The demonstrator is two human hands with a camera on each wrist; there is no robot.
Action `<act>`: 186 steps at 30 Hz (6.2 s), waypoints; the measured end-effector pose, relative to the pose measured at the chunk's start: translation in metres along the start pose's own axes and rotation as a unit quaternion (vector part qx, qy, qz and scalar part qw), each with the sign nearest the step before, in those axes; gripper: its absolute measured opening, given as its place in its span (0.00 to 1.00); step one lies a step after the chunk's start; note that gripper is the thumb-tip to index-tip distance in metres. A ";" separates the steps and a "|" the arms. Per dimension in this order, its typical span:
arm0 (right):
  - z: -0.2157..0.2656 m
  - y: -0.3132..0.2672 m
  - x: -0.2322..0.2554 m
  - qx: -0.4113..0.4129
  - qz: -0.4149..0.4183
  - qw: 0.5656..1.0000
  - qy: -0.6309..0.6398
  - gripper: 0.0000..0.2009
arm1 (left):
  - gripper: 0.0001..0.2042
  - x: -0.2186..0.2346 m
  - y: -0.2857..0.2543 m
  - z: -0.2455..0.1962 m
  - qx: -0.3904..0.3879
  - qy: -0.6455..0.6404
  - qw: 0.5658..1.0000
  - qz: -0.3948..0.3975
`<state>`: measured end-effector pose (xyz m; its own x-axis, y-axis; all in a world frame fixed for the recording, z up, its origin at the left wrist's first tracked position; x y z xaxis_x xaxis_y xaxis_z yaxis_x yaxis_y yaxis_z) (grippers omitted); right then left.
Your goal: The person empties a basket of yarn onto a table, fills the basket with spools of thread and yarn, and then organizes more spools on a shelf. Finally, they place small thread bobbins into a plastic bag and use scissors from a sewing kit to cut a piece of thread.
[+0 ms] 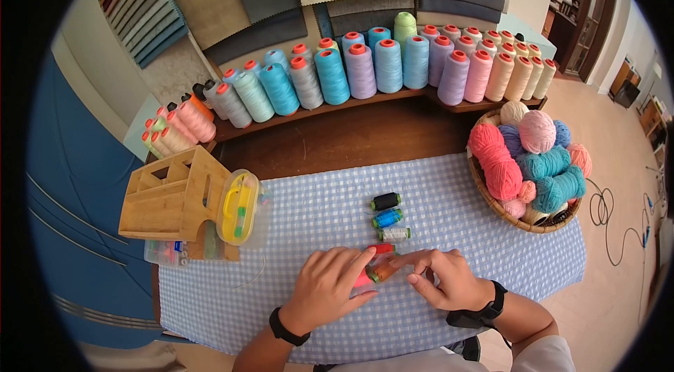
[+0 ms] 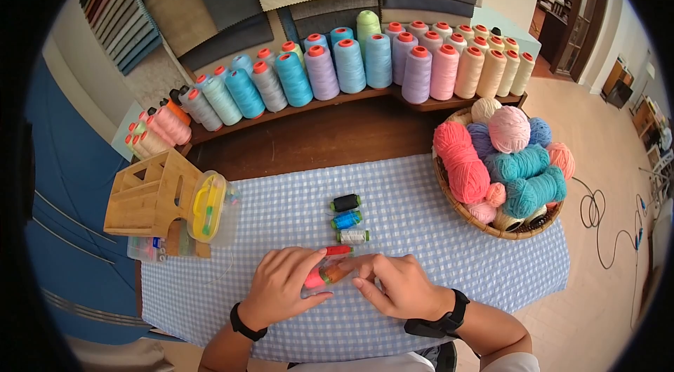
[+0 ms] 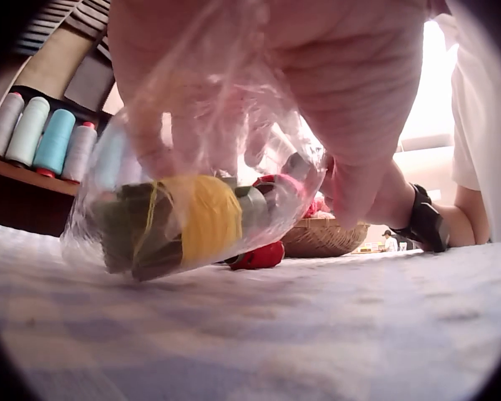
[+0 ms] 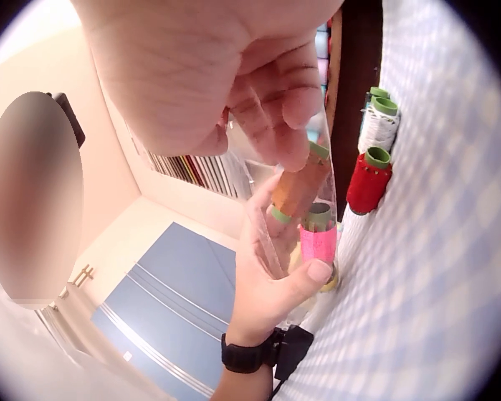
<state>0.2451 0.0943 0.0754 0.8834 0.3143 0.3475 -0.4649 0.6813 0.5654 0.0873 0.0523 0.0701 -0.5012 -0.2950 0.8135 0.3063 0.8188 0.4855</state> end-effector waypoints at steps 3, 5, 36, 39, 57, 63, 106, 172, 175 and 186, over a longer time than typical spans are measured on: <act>-0.015 -0.005 0.005 -0.068 -0.008 0.997 -0.022 0.08 | 0.39 -0.001 0.000 0.005 0.012 0.010 1.000 0.015; -0.028 -0.009 0.005 -0.126 -0.002 0.992 -0.034 0.07 | 0.39 0.002 0.001 0.010 0.015 0.014 1.000 0.019; -0.012 -0.008 0.022 -0.032 -0.076 0.970 0.231 0.12 | 0.15 -0.010 -0.030 0.084 0.359 -0.649 0.665 -0.089; -0.014 -0.013 0.016 -0.050 -0.050 0.965 0.254 0.13 | 0.17 -0.026 -0.032 0.085 0.332 -0.773 0.527 -0.120; 0.002 0.002 0.007 0.021 -0.002 1.000 0.023 0.07 | 0.12 -0.054 -0.033 0.056 0.277 -0.761 0.583 -0.061; -0.010 -0.003 0.004 -0.040 -0.008 0.994 0.104 0.07 | 0.19 -0.053 -0.035 0.055 0.387 -0.759 0.522 -0.035; -0.005 0.006 0.001 -0.035 0.028 0.998 0.049 0.04 | 0.23 -0.041 -0.029 0.066 0.365 -0.708 0.592 -0.117; -0.016 -0.010 -0.005 -0.123 0.092 0.975 0.163 0.06 | 0.55 -0.053 -0.032 0.059 0.369 -0.768 0.523 -0.032; -0.009 -0.002 0.003 -0.052 0.010 0.979 0.197 0.06 | 0.56 -0.048 -0.031 0.064 0.370 -0.757 0.534 -0.068; 0.020 0.000 0.031 0.112 -0.072 0.985 0.110 0.08 | 0.38 -0.070 -0.040 0.031 0.341 -0.595 0.690 0.231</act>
<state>0.2709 0.0907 0.1011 0.9210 0.3777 0.0955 -0.3138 0.5739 0.7564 0.0853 0.0553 -0.0155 -0.9117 0.3564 -0.2045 0.4071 0.8509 -0.3320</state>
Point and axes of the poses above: each hand's wrist, its own y-axis towards the middle knuckle, its own x-axis out of the back of the hand, z = x × y, the point moved 9 cm from there along y, towards the middle knuckle, and after that the axes turned 11 degrees about -z, right-handed, at the moved point
